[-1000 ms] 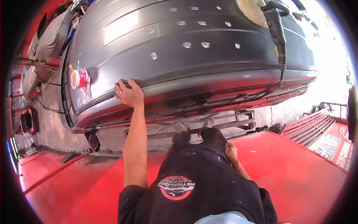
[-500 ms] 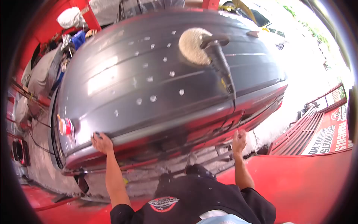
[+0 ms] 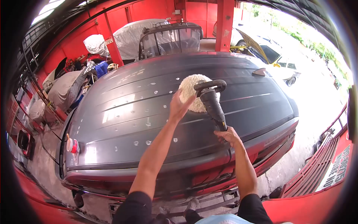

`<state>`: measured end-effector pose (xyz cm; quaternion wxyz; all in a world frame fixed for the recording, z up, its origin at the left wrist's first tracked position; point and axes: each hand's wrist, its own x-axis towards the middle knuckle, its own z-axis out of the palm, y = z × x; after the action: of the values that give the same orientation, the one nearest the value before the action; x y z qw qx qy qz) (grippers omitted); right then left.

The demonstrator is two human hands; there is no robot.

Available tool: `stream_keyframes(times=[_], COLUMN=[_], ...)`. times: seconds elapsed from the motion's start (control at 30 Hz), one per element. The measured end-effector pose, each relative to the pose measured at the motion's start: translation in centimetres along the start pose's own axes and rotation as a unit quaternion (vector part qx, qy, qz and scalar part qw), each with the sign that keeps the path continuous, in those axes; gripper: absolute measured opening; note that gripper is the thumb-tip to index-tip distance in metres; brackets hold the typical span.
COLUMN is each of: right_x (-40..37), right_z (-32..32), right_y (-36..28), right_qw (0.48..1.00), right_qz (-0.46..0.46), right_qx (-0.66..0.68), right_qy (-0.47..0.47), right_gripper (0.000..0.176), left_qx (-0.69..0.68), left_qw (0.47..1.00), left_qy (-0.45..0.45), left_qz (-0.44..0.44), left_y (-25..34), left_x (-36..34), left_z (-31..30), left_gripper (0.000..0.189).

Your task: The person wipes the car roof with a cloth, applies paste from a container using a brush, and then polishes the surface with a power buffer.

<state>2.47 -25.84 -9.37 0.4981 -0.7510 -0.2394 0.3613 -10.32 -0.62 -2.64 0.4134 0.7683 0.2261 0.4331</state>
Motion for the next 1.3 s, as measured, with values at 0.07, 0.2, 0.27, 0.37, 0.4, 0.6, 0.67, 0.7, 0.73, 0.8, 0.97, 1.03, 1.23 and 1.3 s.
stream_keyframes(times=[0.07,0.2,0.27,0.37,0.4,0.6,0.67,0.7,0.73,0.8,0.97,1.03,1.23,1.3], right_x=[0.0,0.2,-0.8,-8.4,-10.9,-19.5,-20.0,-19.4,-19.1,-18.3,-18.1,-18.0,-17.8,-17.6], right_z=[-0.4,-0.8,-0.7,1.7,2.9,6.1,6.8,7.4,7.9,8.3,11.0,12.9,18.2,19.4], right_y=[-0.1,-0.6,-0.2,-0.2,0.4,4.8,5.0,5.2,5.6,6.3,7.0,7.5,5.5,4.5], right_qw=[1.000,0.988,0.990,0.994,0.993,0.992,0.991,0.991,0.991,0.992,0.995,0.995,0.995,0.995], right_qz=[0.007,0.022,0.019,-0.010,-0.023,0.003,0.030,0.034,0.040,0.041,0.041,0.044,0.033,0.029], right_qx=[-0.013,0.142,0.126,0.104,0.113,0.092,0.093,0.089,0.085,0.063,0.021,0.005,-0.036,-0.055], right_qy=[-0.002,-0.054,-0.060,0.005,0.012,0.086,0.095,0.094,0.093,0.100,0.092,0.089,0.091,0.073], right_gripper=[0.041,0.028,0.024,0.036,0.039,0.021,0.020,0.020,0.019,0.018,0.024,0.031,0.031,0.030], left_qx=[-0.109,-0.225,-0.310,-0.399,-0.434,-0.380,-0.376,-0.359,-0.362,-0.339,-0.264,-0.279,-0.315,-0.282], left_qw=[0.993,0.964,0.942,0.906,0.892,0.917,0.913,0.926,0.923,0.935,0.957,0.951,0.936,0.946], left_qy=[0.010,-0.043,-0.025,-0.073,-0.083,0.045,0.043,0.038,0.045,0.071,0.092,0.113,0.124,0.148], left_qz=[-0.050,-0.136,-0.126,-0.117,-0.098,-0.113,-0.151,-0.115,-0.118,-0.083,-0.072,-0.070,-0.094,-0.058], left_y=[-0.1,3.3,4.3,5.8,6.3,9.4,7.5,7.1,6.6,6.5,3.4,2.6,0.0,-0.7], left_x=[3.9,4.4,4.0,-0.6,-3.0,-12.5,-13.6,-13.5,-13.3,-13.1,-14.1,-15.0,-15.9,-15.7], left_z=[5.3,9.6,9.7,7.3,6.9,6.1,6.9,6.5,6.3,5.6,2.1,-0.3,-5.3,-7.4], left_gripper=[0.076,0.056,0.041,0.024,0.020,0.028,0.028,0.030,0.030,0.033,0.023,0.022,0.020,0.020])
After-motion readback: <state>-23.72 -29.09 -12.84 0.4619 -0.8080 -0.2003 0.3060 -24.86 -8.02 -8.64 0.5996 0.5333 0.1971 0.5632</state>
